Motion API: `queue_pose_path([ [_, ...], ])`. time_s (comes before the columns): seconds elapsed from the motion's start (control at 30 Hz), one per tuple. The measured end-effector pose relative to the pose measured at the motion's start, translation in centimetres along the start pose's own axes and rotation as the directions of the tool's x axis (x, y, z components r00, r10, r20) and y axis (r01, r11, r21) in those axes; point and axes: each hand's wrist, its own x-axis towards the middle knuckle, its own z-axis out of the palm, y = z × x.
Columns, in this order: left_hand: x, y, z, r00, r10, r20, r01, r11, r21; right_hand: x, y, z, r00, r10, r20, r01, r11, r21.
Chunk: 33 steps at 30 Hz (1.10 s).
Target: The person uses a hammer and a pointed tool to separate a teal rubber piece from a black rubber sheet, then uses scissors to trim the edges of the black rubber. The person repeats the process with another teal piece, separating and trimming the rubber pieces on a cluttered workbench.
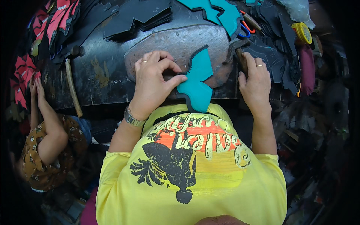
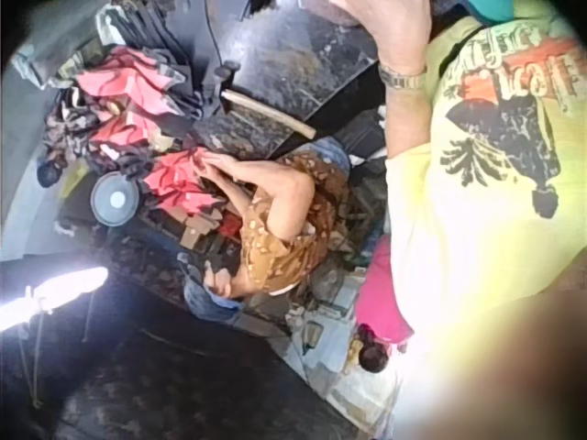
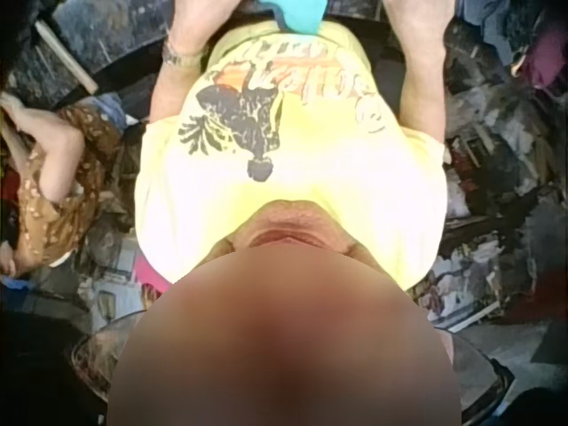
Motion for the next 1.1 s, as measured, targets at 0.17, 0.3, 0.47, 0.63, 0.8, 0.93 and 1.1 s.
queue_pose_path([
  [0.17, 1.0, 2.5, -4.9, 0.89, 0.179, -0.418, -0.287, 0.935, -0.211, -0.4, 1.8, 2.6, 0.998, 0.064, -0.02, -0.062, 0.996, 0.066],
  [0.3, 0.9, 3.4, -5.8, 0.706, 0.556, -0.437, -0.471, 0.831, 0.296, 0.7, 2.3, 1.9, 0.983, 0.166, -0.071, -0.117, 0.885, 0.451],
  [0.47, 1.4, 0.7, -0.3, 0.879, 0.466, -0.103, -0.442, 0.876, 0.192, -0.3, -1.3, -2.9, 0.956, 0.277, 0.096, -0.211, 0.424, 0.881],
  [0.63, 0.8, -2.0, 0.7, 0.964, 0.21, -0.164, -0.238, 0.956, -0.173, 0.5, -5.8, -2.1, 0.97, -0.193, 0.146, 0.072, 0.806, 0.587],
  [0.8, 1.6, -2.9, 0.7, 0.96, 0.226, -0.167, -0.254, 0.952, -0.171, 0.5, -6.2, -2.3, 0.989, -0.14, -0.047, 0.13, 0.68, 0.722],
  [0.93, 1.6, -3.2, 1.0, 0.96, 0.224, -0.166, -0.252, 0.951, -0.176, 0.6, -7.3, -2.0, 0.975, -0.129, 0.178, 0.006, 0.825, 0.565],
  [1.1, 1.5, -3.3, 1.1, 0.962, 0.216, -0.165, -0.246, 0.95, -0.193, 0.1, -6.7, -3.1, 0.991, -0.104, 0.078, 0.032, 0.776, 0.63],
])
